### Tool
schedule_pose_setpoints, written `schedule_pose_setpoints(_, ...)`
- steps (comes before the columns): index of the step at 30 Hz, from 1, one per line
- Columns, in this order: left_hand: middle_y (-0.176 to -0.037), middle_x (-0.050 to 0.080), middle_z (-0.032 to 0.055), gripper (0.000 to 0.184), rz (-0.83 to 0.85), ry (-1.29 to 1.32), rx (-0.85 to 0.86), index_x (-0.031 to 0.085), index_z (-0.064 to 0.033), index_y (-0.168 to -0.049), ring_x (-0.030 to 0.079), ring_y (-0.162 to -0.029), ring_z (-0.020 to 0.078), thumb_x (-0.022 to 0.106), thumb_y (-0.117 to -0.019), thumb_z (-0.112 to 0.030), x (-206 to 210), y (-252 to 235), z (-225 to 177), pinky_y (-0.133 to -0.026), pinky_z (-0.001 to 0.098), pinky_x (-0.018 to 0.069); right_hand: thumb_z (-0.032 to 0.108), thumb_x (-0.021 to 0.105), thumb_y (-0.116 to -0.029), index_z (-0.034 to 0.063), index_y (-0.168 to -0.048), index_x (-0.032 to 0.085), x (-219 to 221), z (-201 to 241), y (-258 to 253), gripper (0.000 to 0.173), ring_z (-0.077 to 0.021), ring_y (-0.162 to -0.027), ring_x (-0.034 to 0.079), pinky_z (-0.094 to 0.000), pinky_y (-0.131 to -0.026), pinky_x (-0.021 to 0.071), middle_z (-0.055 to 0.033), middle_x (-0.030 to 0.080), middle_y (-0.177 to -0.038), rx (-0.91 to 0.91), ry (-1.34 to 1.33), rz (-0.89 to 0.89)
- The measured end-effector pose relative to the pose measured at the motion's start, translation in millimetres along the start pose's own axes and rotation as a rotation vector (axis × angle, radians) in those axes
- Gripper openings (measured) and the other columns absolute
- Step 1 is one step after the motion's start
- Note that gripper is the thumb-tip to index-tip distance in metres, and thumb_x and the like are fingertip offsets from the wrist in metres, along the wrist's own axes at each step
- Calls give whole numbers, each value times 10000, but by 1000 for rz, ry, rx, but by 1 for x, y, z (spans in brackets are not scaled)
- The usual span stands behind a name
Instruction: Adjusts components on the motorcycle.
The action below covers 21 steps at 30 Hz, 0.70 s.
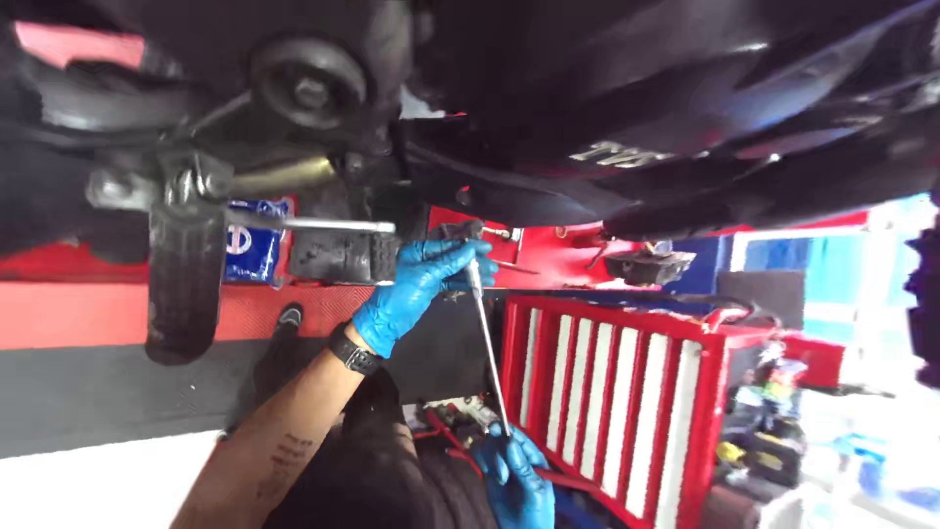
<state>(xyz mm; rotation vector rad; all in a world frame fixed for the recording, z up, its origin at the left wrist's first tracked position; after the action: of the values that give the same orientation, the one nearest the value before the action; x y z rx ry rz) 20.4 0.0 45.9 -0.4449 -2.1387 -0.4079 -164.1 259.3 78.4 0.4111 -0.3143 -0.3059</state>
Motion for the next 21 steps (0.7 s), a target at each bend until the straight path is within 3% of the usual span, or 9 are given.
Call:
schedule_pose_setpoints(3,-995,763,117,310,33,94,-18,666,37,-1213,747,-910,191,406,-1076,-62,4,1,-3,-857,341,620,288,647,-995,114,-1088,759,26,-27,7,227,-34,-591,590,-227,-615,526,60,628,-656,-60,-165,37)
schedule_pose_setpoints(8,-1039,765,124,326,4,83,-40,651,15,-1256,752,-913,187,395,-1095,-108,5,4,-10,-838,329,624,287,659,-989,108,-1049,758,50,-45,7,213,-44,-576,573,-232,-599,515,58,605,-641,-150,-202,-14)
schedule_pose_setpoints(11,-1052,758,125,409,-44,-92,-22,618,29,-1286,749,-884,172,338,-1129,-225,1,4,-8,-802,314,630,268,656,-991,92,-1098,753,49,-46,-1,228,-38,-578,575,-229,-602,519,63,607,-644,-199,-210,1)
schedule_pose_setpoints(13,-1062,749,106,430,-140,-323,0,618,-1,-1296,733,-875,161,384,-1123,-318,-7,4,-5,-810,329,616,269,659,-988,100,-1099,752,46,-44,-14,222,-34,-570,570,-222,-592,517,70,606,-643,-252,-174,5)
schedule_pose_setpoints(16,-1304,665,136,494,-254,-450,-11,483,-45,-1451,719,-1035,201,455,-1097,-389,-11,3,3,-906,356,598,279,633,-1004,126,-1062,750,41,-36,-26,201,-27,-533,540,-213,-537,500,90,575,-620,-358,-12,-51)
schedule_pose_setpoints(17,-1328,647,131,500,-278,-444,13,458,-60,-1464,713,-1053,199,454,-1096,-398,-9,-2,2,-911,347,597,273,631,-1004,129,-1062,753,41,-32,-33,198,-24,-524,530,-207,-523,489,92,572,-617,-389,30,-68)
schedule_pose_setpoints(19,-1222,689,95,497,-336,-392,48,497,-106,-1419,720,-987,182,449,-1083,-469,-9,-7,5,-861,336,602,252,644,-999,112,-1094,754,44,-25,-40,202,-22,-518,524,-192,-508,481,86,583,-629,-427,62,-106)
schedule_pose_setpoints(21,-1077,713,104,471,-392,-279,110,484,-54,-1386,728,-917,162,428,-1100,-425,-8,-25,6,-841,312,604,229,651,-991,91,-1112,753,50,-20,-47,210,-20,-510,517,-187,-495,473,77,591,-634,-453,60,-135)
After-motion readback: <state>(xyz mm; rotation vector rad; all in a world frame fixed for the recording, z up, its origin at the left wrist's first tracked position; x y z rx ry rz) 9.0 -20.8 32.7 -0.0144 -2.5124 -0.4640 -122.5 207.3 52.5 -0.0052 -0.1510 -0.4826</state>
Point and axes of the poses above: each hand's wrist, its own y-axis away from the middle knuckle, its own x-axis out of the palm, z = x × y, the point moved 3 cm from there along -y, towards the middle knuckle
